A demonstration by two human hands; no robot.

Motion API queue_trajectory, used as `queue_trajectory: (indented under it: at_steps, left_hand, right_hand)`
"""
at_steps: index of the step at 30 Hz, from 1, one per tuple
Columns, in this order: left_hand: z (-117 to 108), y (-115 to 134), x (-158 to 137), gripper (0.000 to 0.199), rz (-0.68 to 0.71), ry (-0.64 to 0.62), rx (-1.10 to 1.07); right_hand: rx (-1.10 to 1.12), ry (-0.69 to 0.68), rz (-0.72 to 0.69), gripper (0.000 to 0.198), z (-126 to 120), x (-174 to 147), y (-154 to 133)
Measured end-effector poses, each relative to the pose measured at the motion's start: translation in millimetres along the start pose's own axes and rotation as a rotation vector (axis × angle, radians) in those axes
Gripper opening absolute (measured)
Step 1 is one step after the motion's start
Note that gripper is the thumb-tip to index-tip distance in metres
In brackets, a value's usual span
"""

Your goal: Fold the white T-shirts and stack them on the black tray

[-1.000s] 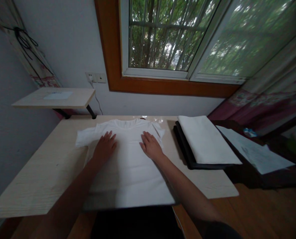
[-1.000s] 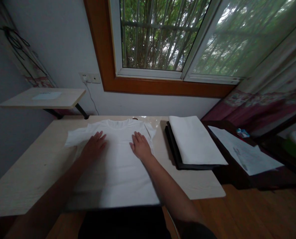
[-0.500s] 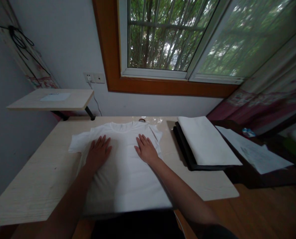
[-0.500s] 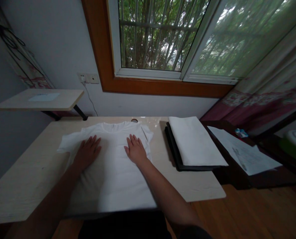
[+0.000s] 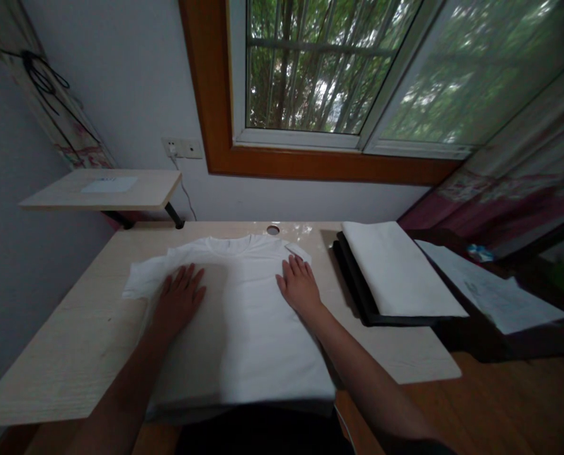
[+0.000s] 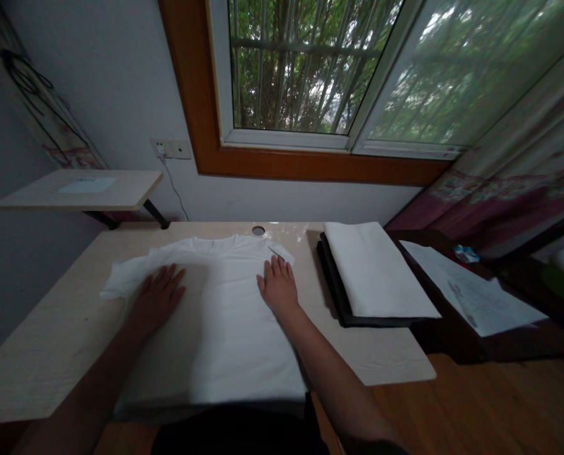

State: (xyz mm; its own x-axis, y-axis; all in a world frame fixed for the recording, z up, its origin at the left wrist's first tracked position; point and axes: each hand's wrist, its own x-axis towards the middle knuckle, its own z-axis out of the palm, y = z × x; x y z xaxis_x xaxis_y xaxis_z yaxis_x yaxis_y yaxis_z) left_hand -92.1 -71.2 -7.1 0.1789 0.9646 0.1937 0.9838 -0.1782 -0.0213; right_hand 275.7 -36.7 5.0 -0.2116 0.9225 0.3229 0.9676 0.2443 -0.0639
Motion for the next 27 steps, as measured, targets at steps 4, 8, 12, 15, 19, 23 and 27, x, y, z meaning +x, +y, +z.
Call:
queue_trajectory:
  at_steps: [4,8,12,15,19,23,27]
  left_hand:
    - [2,1,0,0.058,-0.006,0.001,0.009]
    - [5,-1,0,0.057,-0.013,0.014,0.002]
    - [2,-2,0,0.058,0.001,0.014,-0.012]
    - [-1,-3,0,0.058,0.004,0.015,-0.02]
    - [-1,-11,1,0.058,-0.001,0.023,-0.033]
    - [1,-19,2,0.058,-0.01,-0.002,-0.023]
    - [1,-24,2,0.058,-0.009,-0.009,-0.004]
  right_hand:
    - [-0.091,0.042,0.093,0.051,-12,-11,19]
    - [-0.092,0.089,0.136,0.043,-23,-21,32]
    - [0.045,0.102,0.178,0.038,-20,-17,49]
    - [0.197,0.11,0.257,0.039,-7,-5,68]
    - [0.333,0.122,0.351,0.043,8,13,90]
    - [0.418,0.019,0.443,0.033,14,29,99]
    - [0.447,-0.04,0.506,0.02,15,35,99]
